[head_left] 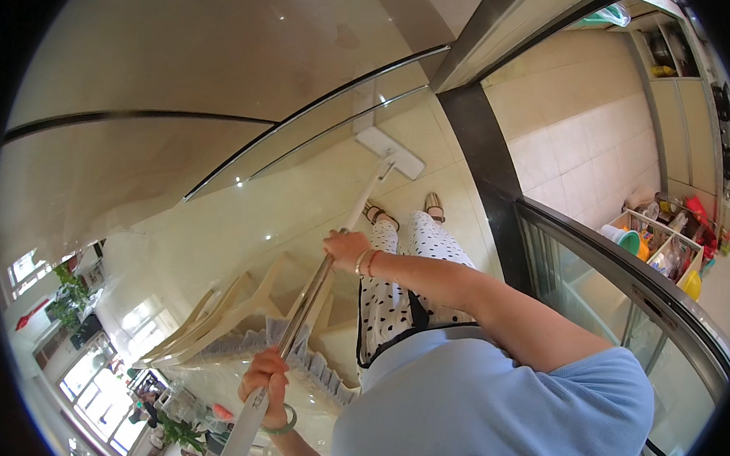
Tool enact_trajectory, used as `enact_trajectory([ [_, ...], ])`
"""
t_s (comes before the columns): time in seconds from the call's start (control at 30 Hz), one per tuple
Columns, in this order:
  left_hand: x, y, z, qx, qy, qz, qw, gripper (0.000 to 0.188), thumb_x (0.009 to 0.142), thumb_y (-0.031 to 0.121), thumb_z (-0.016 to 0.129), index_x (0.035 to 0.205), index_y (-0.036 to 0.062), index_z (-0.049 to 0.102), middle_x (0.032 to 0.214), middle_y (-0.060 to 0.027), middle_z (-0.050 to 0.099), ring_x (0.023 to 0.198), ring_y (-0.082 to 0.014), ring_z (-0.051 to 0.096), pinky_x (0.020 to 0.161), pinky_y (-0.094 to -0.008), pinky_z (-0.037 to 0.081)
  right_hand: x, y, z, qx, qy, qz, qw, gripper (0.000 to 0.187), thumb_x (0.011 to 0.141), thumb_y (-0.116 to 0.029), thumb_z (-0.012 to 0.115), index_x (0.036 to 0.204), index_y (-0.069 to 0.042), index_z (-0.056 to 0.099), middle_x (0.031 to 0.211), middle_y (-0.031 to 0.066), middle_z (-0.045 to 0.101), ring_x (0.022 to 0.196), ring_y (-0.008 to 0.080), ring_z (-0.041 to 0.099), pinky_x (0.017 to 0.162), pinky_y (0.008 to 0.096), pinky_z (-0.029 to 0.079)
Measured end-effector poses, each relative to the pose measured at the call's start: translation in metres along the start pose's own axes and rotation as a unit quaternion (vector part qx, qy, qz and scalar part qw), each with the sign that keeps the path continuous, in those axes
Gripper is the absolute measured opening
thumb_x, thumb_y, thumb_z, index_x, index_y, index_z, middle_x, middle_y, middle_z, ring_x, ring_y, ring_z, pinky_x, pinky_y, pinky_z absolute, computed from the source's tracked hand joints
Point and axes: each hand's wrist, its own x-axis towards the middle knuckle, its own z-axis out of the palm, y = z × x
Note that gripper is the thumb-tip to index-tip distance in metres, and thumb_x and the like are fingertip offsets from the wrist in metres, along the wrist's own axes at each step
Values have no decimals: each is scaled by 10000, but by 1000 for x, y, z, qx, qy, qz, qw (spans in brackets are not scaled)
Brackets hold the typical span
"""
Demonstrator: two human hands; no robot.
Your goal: The person mops the tiled floor in a kitchen and dining area using a flat mop. They move the mop back and forth across the floor, navigating around furniture and appliances, and continue the task from the kitchen into the adjacent dining space.
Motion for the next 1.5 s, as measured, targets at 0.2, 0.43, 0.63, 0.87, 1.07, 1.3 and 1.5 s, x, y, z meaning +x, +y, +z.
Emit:
enact_trajectory([
  [0.2, -6, 18, 2, 61, -2, 40, 997, 195, 887, 122, 644, 771, 76, 495, 669, -60, 566, 687, -227, 576, 833, -478, 483, 3, -33, 3, 21, -24, -52, 998, 137, 851, -199, 606, 953, -122, 657, 1020, 81, 648, 920, 298, 670, 725, 437, 545],
  [0.43, -3, -18, 47, -70, 20, 112, 991, 284, 854, 185, 713, 750, 89, 467, 673, -72, 577, 685, -250, 551, 751, -466, 471, -25, 27, -31, -80, -5, -40, 996, 127, 836, -251, 621, 938, -181, 651, 975, 20, 644, 888, 249, 660, 701, 425, 537],
  [0.63, 26, -68, 143, -199, -50, 133, 970, 227, 792, 17, 708, 767, 71, 489, 729, -98, 608, 694, -276, 559, 749, -464, 468, -81, 149, -77, -77, 80, 70, 991, 115, 869, -240, 587, 932, -149, 617, 1017, 47, 617, 911, 288, 650, 714, 434, 528],
  [0.87, 86, -69, 262, -200, -187, 202, 940, 266, 728, -101, 670, 731, 81, 475, 750, -62, 582, 712, -232, 566, 734, -420, 454, -127, 230, -156, -39, 211, 194, 957, 62, 851, -184, 573, 878, -136, 602, 961, 45, 606, 940, 281, 635, 703, 425, 519],
  [1.07, 50, -67, 200, -117, -173, 45, 977, 239, 770, -150, 622, 739, 46, 489, 824, -103, 619, 826, -226, 610, 948, -430, 467, -106, 224, -99, -16, 203, 179, 963, 60, 858, -148, 561, 909, -132, 588, 1029, 69, 584, 959, 303, 627, 731, 432, 528],
  [1.3, 18, -38, 100, -87, -114, -1, 990, 193, 827, -93, 619, 755, 29, 488, 824, -118, 626, 835, -274, 610, 966, -535, 447, -71, 129, -31, -23, 139, 130, 981, 121, 899, -210, 541, 938, -111, 597, 1034, 111, 590, 936, 304, 651, 737, 417, 545],
  [1.5, 9, 6, 31, 0, -70, 36, 997, 197, 857, 28, 654, 747, 48, 492, 756, -116, 613, 748, -253, 600, 882, -505, 484, -28, 25, -3, 33, 77, 34, 996, 159, 909, -235, 532, 957, -118, 627, 1037, 111, 604, 883, 305, 664, 698, 438, 551],
])
